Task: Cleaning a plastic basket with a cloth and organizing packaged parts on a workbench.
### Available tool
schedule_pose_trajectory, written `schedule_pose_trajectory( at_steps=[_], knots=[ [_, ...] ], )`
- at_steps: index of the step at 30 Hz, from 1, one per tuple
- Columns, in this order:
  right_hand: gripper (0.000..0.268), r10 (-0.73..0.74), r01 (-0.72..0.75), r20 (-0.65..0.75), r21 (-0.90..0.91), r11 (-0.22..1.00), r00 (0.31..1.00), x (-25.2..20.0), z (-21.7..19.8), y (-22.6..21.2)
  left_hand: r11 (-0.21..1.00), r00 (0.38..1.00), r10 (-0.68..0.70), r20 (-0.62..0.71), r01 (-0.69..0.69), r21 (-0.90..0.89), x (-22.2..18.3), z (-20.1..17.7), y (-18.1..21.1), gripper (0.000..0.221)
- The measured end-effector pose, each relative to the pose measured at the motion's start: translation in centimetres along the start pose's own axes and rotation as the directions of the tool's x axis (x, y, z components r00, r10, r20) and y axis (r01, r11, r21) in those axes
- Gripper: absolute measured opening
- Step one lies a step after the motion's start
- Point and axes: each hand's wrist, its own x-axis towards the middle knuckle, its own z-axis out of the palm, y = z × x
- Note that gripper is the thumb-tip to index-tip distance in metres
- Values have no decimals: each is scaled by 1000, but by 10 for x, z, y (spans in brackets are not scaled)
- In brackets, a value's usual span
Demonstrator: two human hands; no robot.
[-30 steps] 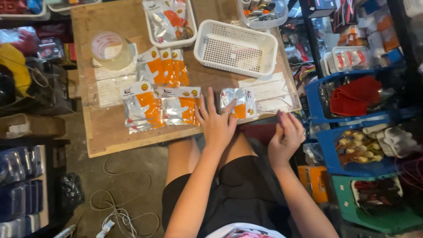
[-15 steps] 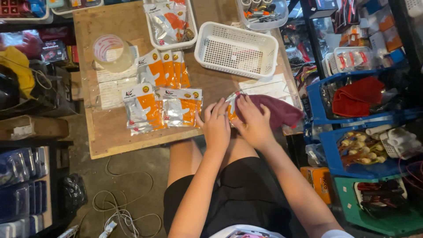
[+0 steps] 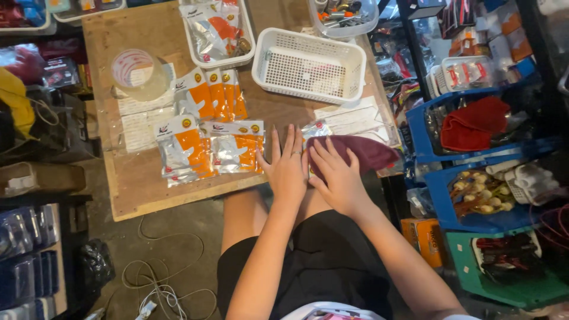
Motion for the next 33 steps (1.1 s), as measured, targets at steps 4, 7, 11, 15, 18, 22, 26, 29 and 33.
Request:
schedule_pose_trajectory(
  at_steps=[4, 7, 11, 15, 18, 22, 26, 29, 33],
  knots=[
    [64, 39, -39, 36, -12, 999, 999, 13, 1, -1, 1000, 998, 5, 68, -5, 11, 3, -4, 0, 57],
    [65, 159, -160, 128, 2, 987, 979, 33, -1, -2, 1000, 995, -7, 97, 9, -18, 2, -4, 2, 60],
    [65, 238, -234, 157, -47, 971, 958, 61, 0, -4, 999, 997, -17, 77, 15, 28, 1, 9, -2, 60],
    [68, 207, -209, 171, -6, 978, 963, 54, -2, -3, 1000, 999, 7, 50, -8, 26, 2, 3, 1, 59],
    [68, 195, -185, 196, -64, 981, 961, 27, -12, -12, 999, 999, 34, 37, -35, 30, 2, 3, -1, 61],
    [73, 234, -211, 182, -141, 967, 955, 7, -24, -36, 998, 995, 40, 89, -43, 35, 5, 2, -3, 64],
    [72, 230, -210, 144, -141, 968, 963, 14, -14, -34, 998, 988, 39, 150, -32, -46, 8, -15, -4, 79],
    [71, 247, -231, 152, -115, 966, 957, 25, -13, -32, 990, 981, 58, 186, -33, -135, 7, -15, -10, 92],
    [69, 239, -227, 147, -93, 969, 960, 46, -4, -20, 989, 978, 59, 202, -30, -143, 6, -13, -13, 97]
  ],
)
